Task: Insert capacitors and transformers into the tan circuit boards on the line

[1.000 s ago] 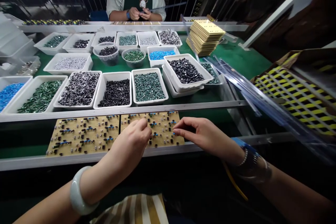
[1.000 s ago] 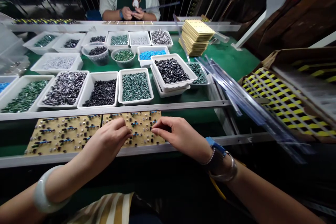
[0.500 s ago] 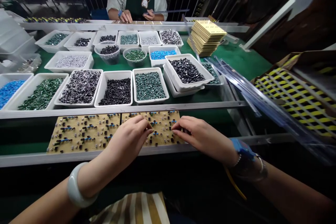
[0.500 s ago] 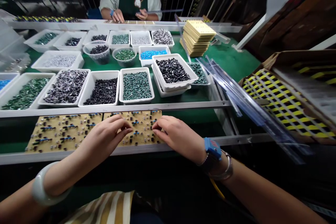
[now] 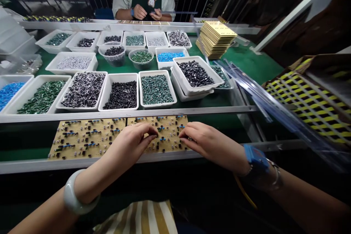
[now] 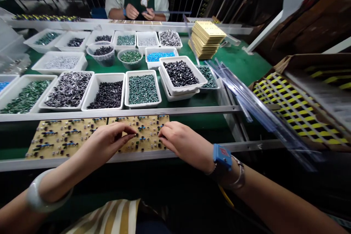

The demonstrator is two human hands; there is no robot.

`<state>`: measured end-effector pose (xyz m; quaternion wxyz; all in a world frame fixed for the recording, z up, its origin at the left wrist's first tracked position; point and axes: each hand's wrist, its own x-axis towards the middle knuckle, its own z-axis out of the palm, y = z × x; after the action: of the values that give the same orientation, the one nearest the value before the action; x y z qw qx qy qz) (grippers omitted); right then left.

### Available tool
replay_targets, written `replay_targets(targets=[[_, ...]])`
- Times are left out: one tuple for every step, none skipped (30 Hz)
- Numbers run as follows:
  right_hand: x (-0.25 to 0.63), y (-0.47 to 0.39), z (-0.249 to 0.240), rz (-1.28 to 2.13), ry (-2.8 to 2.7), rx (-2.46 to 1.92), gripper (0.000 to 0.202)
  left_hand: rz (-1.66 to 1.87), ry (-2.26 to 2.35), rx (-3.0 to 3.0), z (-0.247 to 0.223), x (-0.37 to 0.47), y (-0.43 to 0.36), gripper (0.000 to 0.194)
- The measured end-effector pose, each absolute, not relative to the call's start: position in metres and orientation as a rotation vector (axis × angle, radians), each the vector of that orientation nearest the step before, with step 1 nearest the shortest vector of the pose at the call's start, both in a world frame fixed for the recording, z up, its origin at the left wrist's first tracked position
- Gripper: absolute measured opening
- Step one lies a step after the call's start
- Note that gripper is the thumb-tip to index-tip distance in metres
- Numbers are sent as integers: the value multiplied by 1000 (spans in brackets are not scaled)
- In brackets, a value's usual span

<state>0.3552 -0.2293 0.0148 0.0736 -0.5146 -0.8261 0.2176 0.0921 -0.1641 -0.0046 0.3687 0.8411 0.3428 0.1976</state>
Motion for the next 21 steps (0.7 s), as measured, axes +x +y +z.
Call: replay_targets(targets=[[355, -229, 15, 650, -2481, -1552, 10, 508, 877, 2160, -4, 92, -164, 11], [354, -229, 15, 650, -2478, -1559, 10, 511, 875, 2161, -4, 92, -164, 9], [354, -229, 15, 650, -2471, -1568, 9, 513, 873, 2162, -3, 91, -164, 6], [355, -228, 15, 651, -2466, -1576, 9, 513, 870, 2165, -3, 91, -164, 4], [355, -228, 15, 652, -2463, -1580, 9, 513, 868, 2168, -3, 91, -164, 3], [355, -228, 15, 652, -2463, -1581, 9, 511, 867, 2173, -3, 91, -164, 4], [356, -228, 15, 650, -2466, -1579, 9, 510, 866, 2179, -4, 91, -164, 5], [356, -228, 16, 646, -2470, -1575, 9, 511, 866, 2188, -4, 91, -164, 5], [356, -228, 16, 637, -2469, -1568, 10, 514, 868, 2200, -5, 91, -164, 6], [356, -228, 16, 633, -2467, -1554, 10, 520, 873, 2211, -5, 91, -164, 6], [355, -228, 16, 633, -2462, -1533, 11, 523, 881, 2223, -6, 92, -165, 7], [355, -228, 16, 640, -2457, -1506, 13, 520, 891, 2234, -6, 92, -165, 8], [355, -228, 16, 648, -2449, -1478, 14, 512, 900, 2244, -7, 93, -166, 9], [355, -228, 16, 654, -2440, -1456, 15, 498, 907, 2252, -7, 93, -166, 10], [355, -228, 15, 658, -2432, -1444, 16, 484, 909, 2258, -8, 94, -167, 10], [356, -228, 15, 658, -2425, -1442, 16, 473, 906, 2262, -8, 95, -168, 11], [356, -229, 14, 656, -2418, -1447, 16, 467, 900, 2264, -8, 96, -168, 11], [357, -229, 14, 654, -2411, -1454, 16, 466, 893, 2265, -8, 97, -168, 11], [358, -229, 13, 657, -2401, -1458, 16, 470, 886, 2267, -9, 97, -168, 11], [359, -229, 13, 660, -2385, -1459, 15, 473, 883, 2269, -9, 98, -168, 11], [361, -229, 13, 663, -2363, -1458, 14, 476, 883, 2272, -9, 98, -168, 11]])
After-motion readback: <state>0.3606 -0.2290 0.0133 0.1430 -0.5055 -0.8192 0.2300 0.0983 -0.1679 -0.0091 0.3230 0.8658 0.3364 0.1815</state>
